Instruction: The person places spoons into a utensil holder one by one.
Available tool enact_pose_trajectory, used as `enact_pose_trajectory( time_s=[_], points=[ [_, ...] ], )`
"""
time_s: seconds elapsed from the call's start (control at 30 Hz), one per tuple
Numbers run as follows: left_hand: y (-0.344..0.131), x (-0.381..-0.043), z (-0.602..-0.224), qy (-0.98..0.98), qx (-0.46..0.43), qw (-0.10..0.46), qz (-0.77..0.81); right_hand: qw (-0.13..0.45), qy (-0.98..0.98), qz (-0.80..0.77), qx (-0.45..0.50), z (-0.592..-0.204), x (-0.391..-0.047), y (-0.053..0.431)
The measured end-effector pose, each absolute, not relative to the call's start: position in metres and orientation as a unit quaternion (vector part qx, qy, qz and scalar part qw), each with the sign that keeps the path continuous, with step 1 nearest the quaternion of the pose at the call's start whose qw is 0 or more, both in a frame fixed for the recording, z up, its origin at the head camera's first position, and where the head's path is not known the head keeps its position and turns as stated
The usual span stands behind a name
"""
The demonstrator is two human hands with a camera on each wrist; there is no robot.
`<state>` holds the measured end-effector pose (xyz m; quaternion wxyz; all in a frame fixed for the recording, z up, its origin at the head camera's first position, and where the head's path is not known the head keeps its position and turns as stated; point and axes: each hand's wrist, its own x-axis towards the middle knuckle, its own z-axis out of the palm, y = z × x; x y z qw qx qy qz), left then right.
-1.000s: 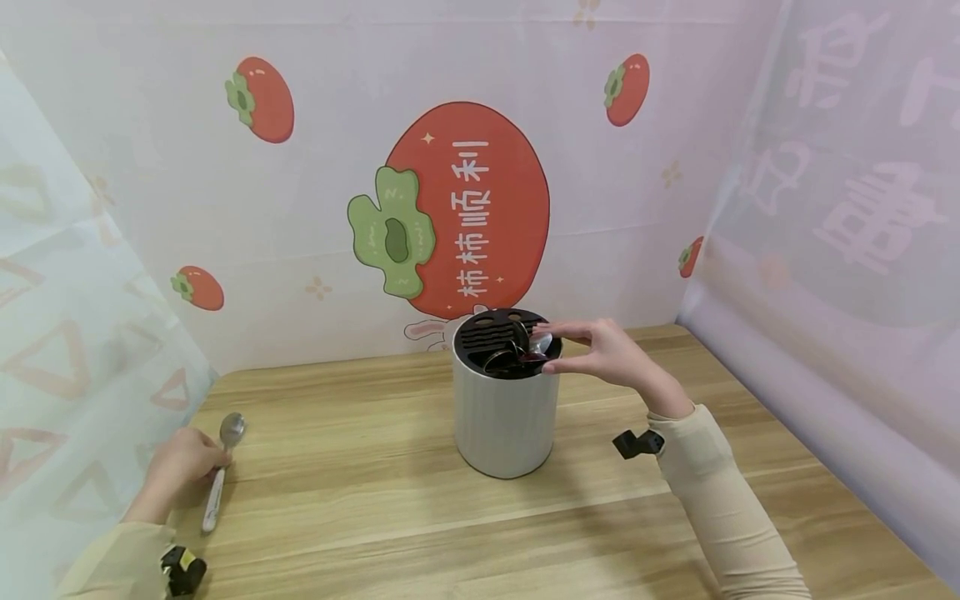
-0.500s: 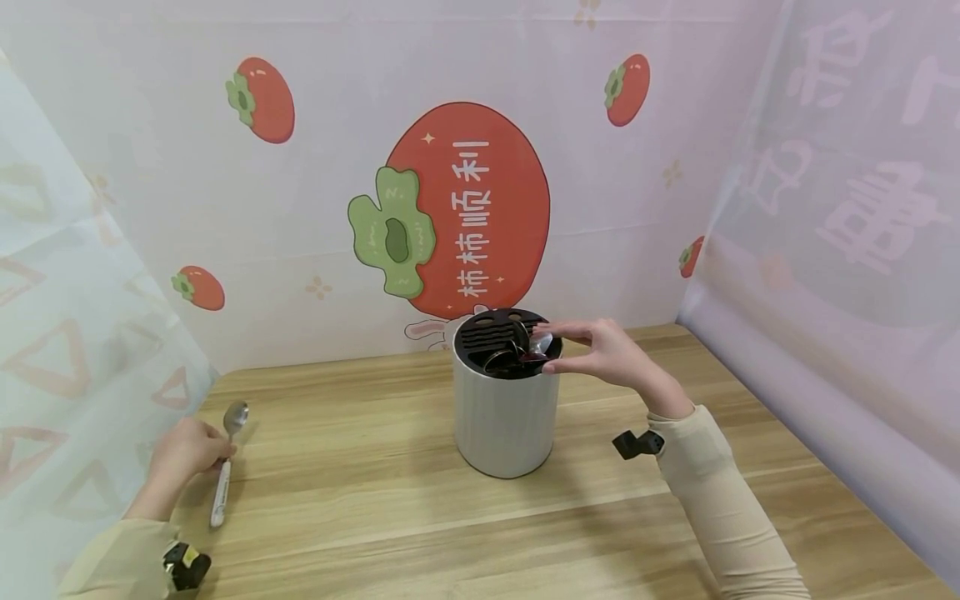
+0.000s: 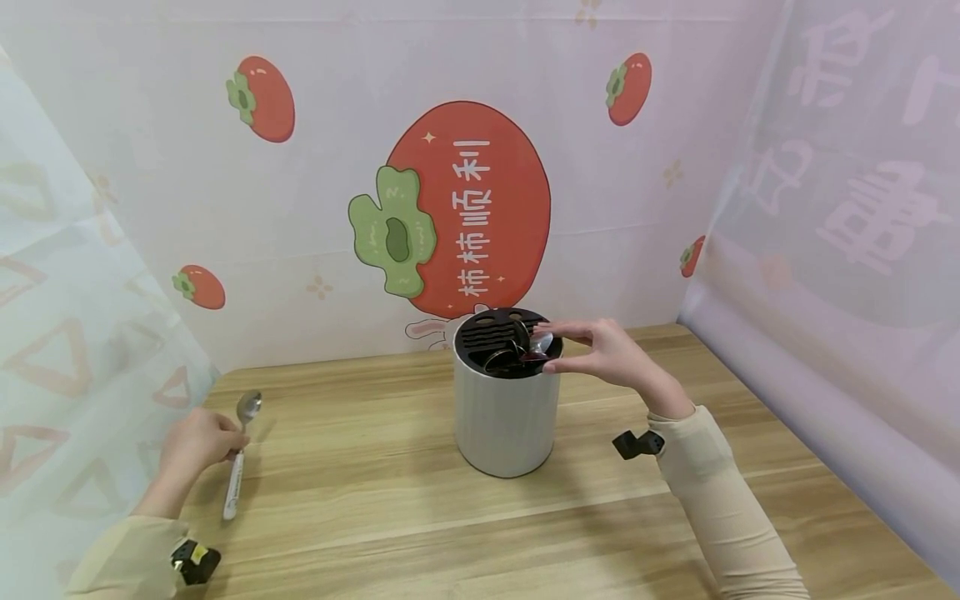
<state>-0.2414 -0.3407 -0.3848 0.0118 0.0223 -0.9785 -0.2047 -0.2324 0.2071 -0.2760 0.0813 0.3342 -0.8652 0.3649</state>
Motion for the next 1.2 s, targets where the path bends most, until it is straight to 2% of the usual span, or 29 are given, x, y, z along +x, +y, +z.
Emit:
enact_pose_trajectory(
  time_s=[0.43,0.97,1.2],
  points=[
    [-0.324,-0.243,-0.375,-0.976,0.024,0.028,-0.215,0.080,-0.866,0.363,0.335,-0.277,-0.233,0.207],
    [-0.298,-0.245,-0.373,-0.978,-0.001,0.075,-0.193,0.083,-0.868,0.359,0.333,-0.276,-0.232,0.206],
    [-0.289,-0.244,-0.369,-0.974,-0.002,0.073,-0.212,0.084,-0.867,0.361,0.332,-0.276,-0.232,0.206]
  ],
)
